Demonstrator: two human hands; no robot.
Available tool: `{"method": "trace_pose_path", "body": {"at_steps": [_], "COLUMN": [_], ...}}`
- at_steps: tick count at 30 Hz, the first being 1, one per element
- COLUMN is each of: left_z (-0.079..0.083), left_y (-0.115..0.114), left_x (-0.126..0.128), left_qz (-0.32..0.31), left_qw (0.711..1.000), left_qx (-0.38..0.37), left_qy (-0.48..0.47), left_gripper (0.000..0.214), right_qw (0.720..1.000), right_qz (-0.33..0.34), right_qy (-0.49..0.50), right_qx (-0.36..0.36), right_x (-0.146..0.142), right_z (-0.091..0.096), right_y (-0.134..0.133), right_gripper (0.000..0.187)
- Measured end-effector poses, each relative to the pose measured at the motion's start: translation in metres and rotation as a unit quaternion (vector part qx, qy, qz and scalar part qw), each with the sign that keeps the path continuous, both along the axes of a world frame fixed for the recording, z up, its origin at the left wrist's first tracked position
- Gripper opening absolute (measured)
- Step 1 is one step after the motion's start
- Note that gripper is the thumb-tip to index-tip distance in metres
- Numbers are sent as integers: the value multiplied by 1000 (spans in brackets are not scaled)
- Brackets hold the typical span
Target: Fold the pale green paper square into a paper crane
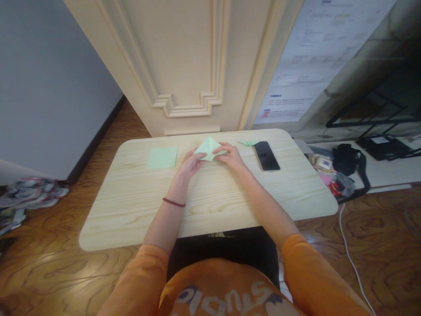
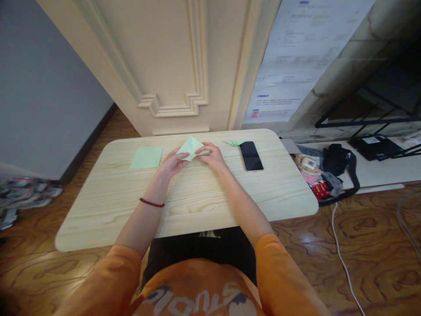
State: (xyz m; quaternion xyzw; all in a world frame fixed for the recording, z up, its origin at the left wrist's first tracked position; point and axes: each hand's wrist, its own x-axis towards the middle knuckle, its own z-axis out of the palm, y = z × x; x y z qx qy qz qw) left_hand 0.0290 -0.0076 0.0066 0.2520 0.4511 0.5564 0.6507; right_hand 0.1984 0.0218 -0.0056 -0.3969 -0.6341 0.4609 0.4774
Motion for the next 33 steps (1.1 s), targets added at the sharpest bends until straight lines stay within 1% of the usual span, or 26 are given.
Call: {"method": "trace_pose_path", "body": {"at_steps": [2, 4, 6, 8, 11, 13, 15, 17, 21, 24, 26, 28, 31, 33], "left_z": [1, 2, 2, 1, 1, 2, 3, 5, 7, 7, 5, 3, -2, -4], "left_y": [-1, -2, -3, -3, -4, -5, -5, -5, -4, -4, -4, -3, -1, 1], "left_x": [1, 1, 2, 3, 4, 5, 6, 7, 10, 12, 12, 11, 9, 8], "left_qz": [-8, -16, -17, -16, -22, -29, -29, -14, 24, 46, 60, 71, 84, 93], "left_qw": [1000, 999, 999, 1000, 999, 999, 999, 999, 991, 982, 981, 981, 983, 984], "left_qx": [15, 27, 28, 23, 24, 29, 34, 38, 56, 80, 91, 93, 91, 86], "left_qy": [-5, -13, -14, -11, -8, -3, 9, 29, 117, 162, 161, 154, 136, 122], "left_gripper": [30, 28, 29, 31, 34, 32, 23, 14, 26, 30, 32, 33, 32, 31], "right_qw": [999, 995, 988, 984, 982, 981, 980, 980, 989, 993, 992, 990, 981, 973], "right_qz": [-6, -7, -7, -15, -35, -49, -57, -64, -71, -52, -33, -25, -23, -15], "right_qy": [40, 81, 111, 126, 133, 139, 148, 147, 101, 87, 90, 102, 137, 156], "right_qx": [-23, -65, -108, -128, -128, -125, -123, -119, -84, -68, -78, -99, -138, -169], "right_x": [-2, -4, -6, -7, -7, -7, -6, -6, -5, -6, -6, -6, -7, -8], "right_z": [2, 3, 3, 3, 1, 0, -2, -3, -3, -3, -2, -2, -1, 0], "right_y": [-1, -2, -3, -3, -2, -1, 0, 1, 2, 2, 1, 0, -2, -4], "right_gripper": [26, 31, 34, 35, 37, 39, 41, 43, 42, 41, 44, 52, 64, 66]}}
